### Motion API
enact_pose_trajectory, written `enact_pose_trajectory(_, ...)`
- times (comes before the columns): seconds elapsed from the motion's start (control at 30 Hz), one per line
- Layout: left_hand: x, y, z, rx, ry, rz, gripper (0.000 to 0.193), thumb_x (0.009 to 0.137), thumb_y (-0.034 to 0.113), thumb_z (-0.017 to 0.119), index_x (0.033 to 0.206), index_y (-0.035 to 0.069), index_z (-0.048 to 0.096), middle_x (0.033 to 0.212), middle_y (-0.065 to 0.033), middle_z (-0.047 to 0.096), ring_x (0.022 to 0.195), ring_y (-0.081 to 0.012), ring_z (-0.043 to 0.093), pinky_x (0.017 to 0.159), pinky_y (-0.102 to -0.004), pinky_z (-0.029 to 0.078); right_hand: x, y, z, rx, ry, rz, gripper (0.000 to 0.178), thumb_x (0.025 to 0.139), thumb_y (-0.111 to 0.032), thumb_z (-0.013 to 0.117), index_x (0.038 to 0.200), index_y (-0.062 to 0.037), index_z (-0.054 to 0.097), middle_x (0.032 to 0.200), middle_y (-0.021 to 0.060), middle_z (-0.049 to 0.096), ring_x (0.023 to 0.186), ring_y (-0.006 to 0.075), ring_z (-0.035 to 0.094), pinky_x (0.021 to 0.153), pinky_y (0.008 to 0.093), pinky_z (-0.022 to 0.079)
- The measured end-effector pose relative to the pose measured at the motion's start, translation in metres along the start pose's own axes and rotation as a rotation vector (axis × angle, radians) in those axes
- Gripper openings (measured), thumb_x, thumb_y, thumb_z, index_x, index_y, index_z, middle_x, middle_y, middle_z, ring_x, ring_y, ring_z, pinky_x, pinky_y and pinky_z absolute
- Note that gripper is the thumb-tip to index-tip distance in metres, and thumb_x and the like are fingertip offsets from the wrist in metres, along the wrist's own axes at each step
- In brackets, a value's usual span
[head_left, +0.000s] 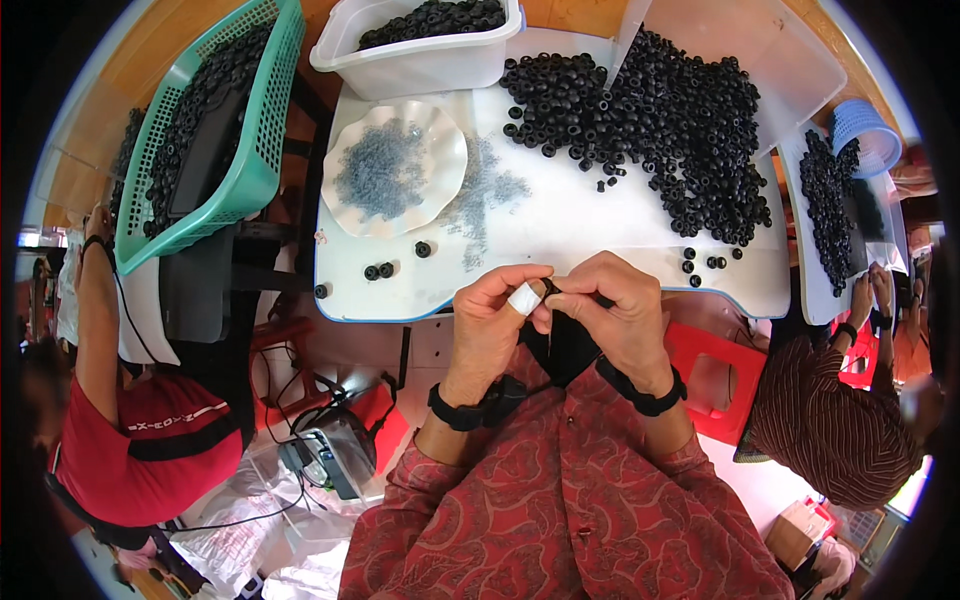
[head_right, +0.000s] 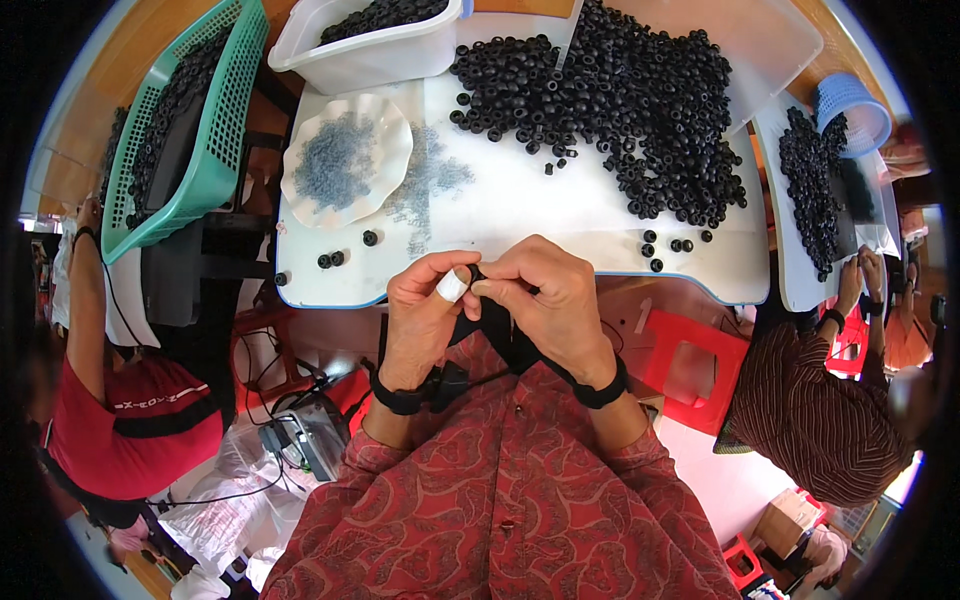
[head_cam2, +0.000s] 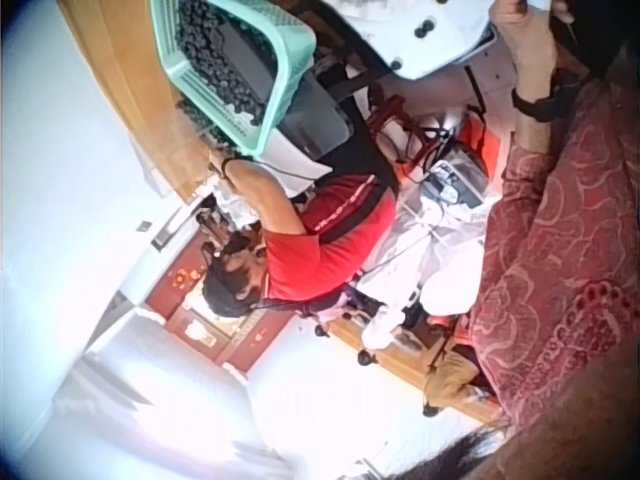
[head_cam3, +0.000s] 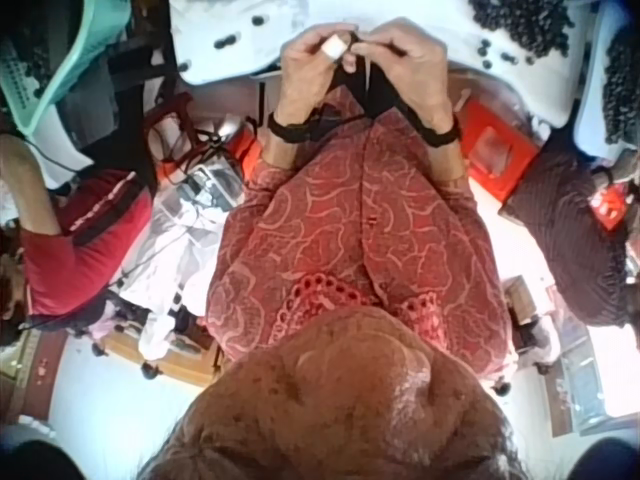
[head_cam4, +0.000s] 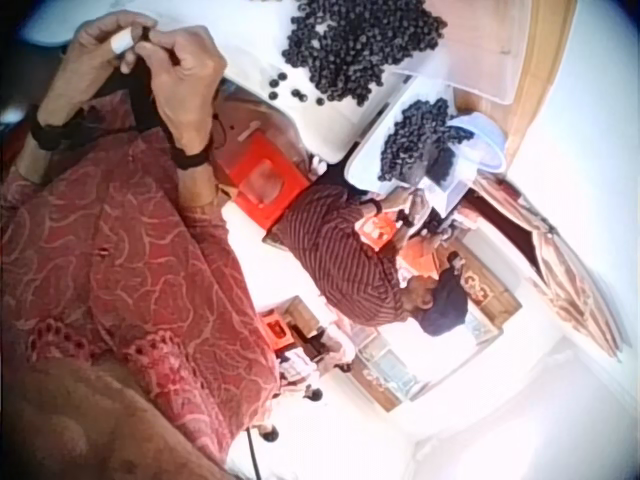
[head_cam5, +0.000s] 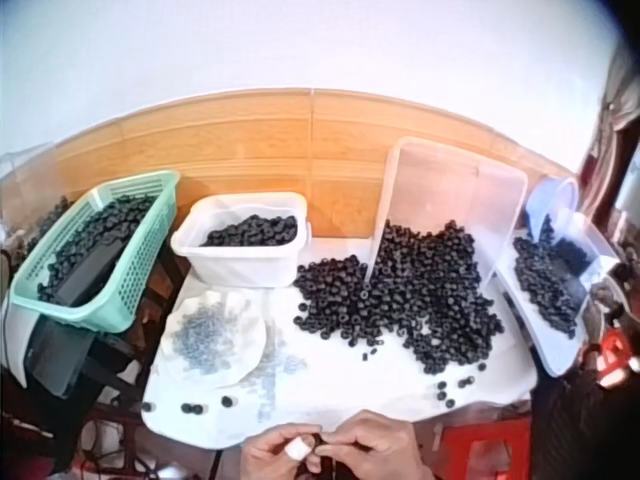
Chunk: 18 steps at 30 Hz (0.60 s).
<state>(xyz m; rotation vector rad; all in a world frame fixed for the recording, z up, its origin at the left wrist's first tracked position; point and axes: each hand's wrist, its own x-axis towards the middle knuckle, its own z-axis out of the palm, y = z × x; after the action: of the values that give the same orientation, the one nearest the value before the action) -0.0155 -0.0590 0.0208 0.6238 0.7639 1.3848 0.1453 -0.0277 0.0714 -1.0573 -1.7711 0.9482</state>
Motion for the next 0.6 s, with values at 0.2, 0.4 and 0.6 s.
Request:
enact_pose_trajectory(0.2,-0.003,0.003,0.004,0.063,0.052,0.046,0.022,0.096,0.005,0.065,0.115,-0.005,0.067,0.093,-0.0071,0.067,0.073,-0.0128,0.063,0.063,-0.0270,0.055,-0.005,-0.008,0.010,0.003,0.059,0.027,0.014,0.084,0.003,0.074,0.098,0.0001,0.072,0.087,0.0098,0.068,0.074,0.0153,0.069,0.063,0.0261,0.053)
enact_pose_trajectory(0.4,-0.004,0.005,0.005,0.065,0.039,0.080,0.018,0.097,0.003,0.062,0.112,-0.003,0.069,0.091,-0.0065,0.069,0.073,-0.0102,0.064,0.065,-0.0234,0.055,-0.008,-0.004,0.003,0.388,-0.023,0.254,0.011,0.091,0.000,0.069,0.102,0.0024,0.072,0.091,0.0077,0.070,0.077,0.0128,0.068,0.068,0.0239,0.056)
enact_pose_trajectory(0.6,-0.004,0.008,0.006,-0.046,-0.007,0.042,0.018,0.097,0.006,0.064,0.111,-0.003,0.069,0.094,-0.0070,0.069,0.077,-0.0108,0.063,0.068,-0.0247,0.054,-0.003,-0.003,-0.005,0.553,-0.077,0.392,0.011,0.091,0.000,0.071,0.100,0.0042,0.073,0.089,0.0091,0.073,0.079,0.0116,0.068,0.071,0.0228,0.056)
